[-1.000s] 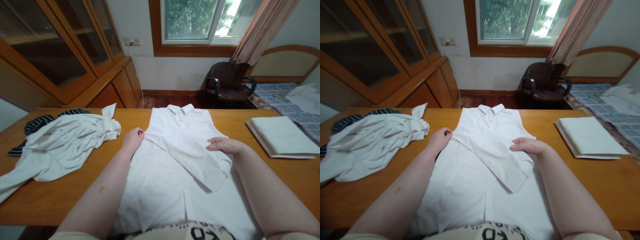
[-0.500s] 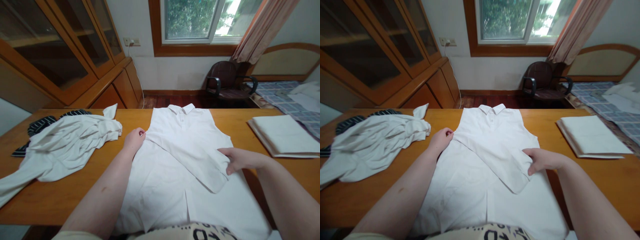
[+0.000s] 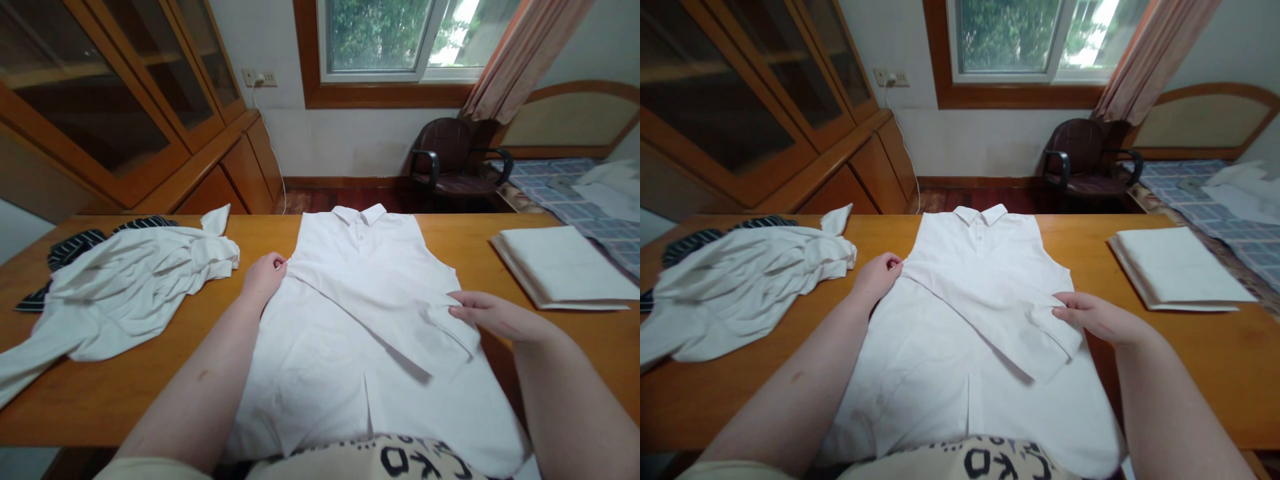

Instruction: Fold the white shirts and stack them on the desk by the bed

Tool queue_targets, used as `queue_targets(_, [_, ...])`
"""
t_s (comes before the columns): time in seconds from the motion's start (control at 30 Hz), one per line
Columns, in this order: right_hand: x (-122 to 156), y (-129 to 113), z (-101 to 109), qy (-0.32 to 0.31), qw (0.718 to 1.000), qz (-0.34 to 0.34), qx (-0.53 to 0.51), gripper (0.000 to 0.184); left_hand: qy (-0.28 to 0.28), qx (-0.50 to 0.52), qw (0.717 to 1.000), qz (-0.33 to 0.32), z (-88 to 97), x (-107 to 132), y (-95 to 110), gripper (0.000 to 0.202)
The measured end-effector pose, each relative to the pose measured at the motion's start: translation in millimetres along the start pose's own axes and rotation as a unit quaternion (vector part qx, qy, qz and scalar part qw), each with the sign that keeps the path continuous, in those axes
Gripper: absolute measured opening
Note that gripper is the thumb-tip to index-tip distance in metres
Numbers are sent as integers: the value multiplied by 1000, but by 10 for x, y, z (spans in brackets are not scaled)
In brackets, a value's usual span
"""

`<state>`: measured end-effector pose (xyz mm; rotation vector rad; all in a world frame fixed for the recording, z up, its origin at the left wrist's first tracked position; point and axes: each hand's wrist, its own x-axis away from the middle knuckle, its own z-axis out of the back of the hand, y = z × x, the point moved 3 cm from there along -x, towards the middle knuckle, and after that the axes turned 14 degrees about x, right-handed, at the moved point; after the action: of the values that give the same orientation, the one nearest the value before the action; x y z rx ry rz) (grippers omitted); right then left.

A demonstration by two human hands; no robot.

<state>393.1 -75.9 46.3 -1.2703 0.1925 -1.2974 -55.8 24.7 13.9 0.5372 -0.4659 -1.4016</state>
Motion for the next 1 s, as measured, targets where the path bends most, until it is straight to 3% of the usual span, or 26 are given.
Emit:
queue_targets(0.13, [41, 22, 43, -6, 998, -65, -17, 44, 0, -3, 1000, 4, 2, -3, 2, 18])
queue_targets(0.3, [-4, 18, 99, -105, 990, -18, 89, 53, -1, -9, 1000, 7, 9, 3, 23, 17])
queue_targets(0.47, [-12, 33, 127, -85, 985, -24, 145, 54, -3, -12, 1000, 11, 11, 7, 32, 18])
queue_targets(0.57, [4, 53, 87, -118, 986, -27, 112, 53, -3, -11, 1000, 8, 13, 9, 32, 17])
queue_targets(0.73, [16, 187, 13, -184, 967, -110, 136, 50, -2, -8, 1000, -2, 13, 12, 36, 17])
queue_targets(1.0, [-7, 128, -33, -183, 961, -114, 176, 49, -3, -6, 1000, 5, 18, 17, 54, 16])
